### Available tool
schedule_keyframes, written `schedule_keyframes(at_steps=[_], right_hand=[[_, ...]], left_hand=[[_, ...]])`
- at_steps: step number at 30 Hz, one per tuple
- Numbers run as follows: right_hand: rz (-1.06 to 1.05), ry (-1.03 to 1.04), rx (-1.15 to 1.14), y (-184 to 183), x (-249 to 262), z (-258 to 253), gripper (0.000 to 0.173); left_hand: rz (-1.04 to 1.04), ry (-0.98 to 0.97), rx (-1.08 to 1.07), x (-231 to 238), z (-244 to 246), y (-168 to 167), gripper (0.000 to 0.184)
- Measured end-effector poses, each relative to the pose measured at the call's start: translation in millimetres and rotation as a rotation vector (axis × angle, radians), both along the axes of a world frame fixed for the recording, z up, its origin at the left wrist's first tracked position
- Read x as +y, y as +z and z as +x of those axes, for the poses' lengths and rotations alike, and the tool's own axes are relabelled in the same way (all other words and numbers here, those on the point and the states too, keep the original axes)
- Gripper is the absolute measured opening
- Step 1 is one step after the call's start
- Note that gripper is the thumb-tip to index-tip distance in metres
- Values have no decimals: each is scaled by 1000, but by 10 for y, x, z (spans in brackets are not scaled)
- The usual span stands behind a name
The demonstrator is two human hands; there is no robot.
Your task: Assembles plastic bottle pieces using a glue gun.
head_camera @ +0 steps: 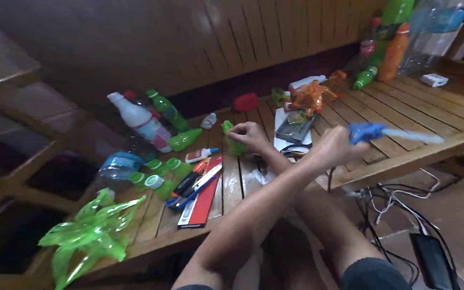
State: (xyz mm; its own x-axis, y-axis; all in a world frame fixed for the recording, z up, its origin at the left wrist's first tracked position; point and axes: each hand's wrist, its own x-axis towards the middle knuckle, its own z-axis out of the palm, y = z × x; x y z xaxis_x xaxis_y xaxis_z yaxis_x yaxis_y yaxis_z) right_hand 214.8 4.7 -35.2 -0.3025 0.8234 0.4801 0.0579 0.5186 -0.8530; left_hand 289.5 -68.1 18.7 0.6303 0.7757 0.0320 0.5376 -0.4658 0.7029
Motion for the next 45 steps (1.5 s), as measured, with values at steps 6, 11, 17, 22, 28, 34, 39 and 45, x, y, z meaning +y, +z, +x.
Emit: schedule_keyframes(at_steps=[6,11,17,22,28,34,39,45], right_hand=[[294,-44,128,-591,760,-257,19],[-55,-67,-51,-44,288,-43,20],[-30,-47,49,-129,362,-8,18],[-38,-73,36,-86,328,23,16],[-15,-53,-19,-51,264,12,12],[-2,21,-3,-29,184,-20,7],[3,60,13,-42,183,-18,7],[-3,77,37,-43,194,1,8]], left_hand=[[-87,158,-1033,-139,-538,804,37],[410,321,-1195,-295,-1631,1322,23],[1064,578,-1045,-80,-2979,1200,15],[672,438,-913,260,-3005,346,24],[198,260,-975,430,-2811,-385,27],[216,303,-1006,468,-2736,-526,27],[152,320,-1033,467,-2702,-544,24],[157,343,-1021,492,-2696,-566,27]])
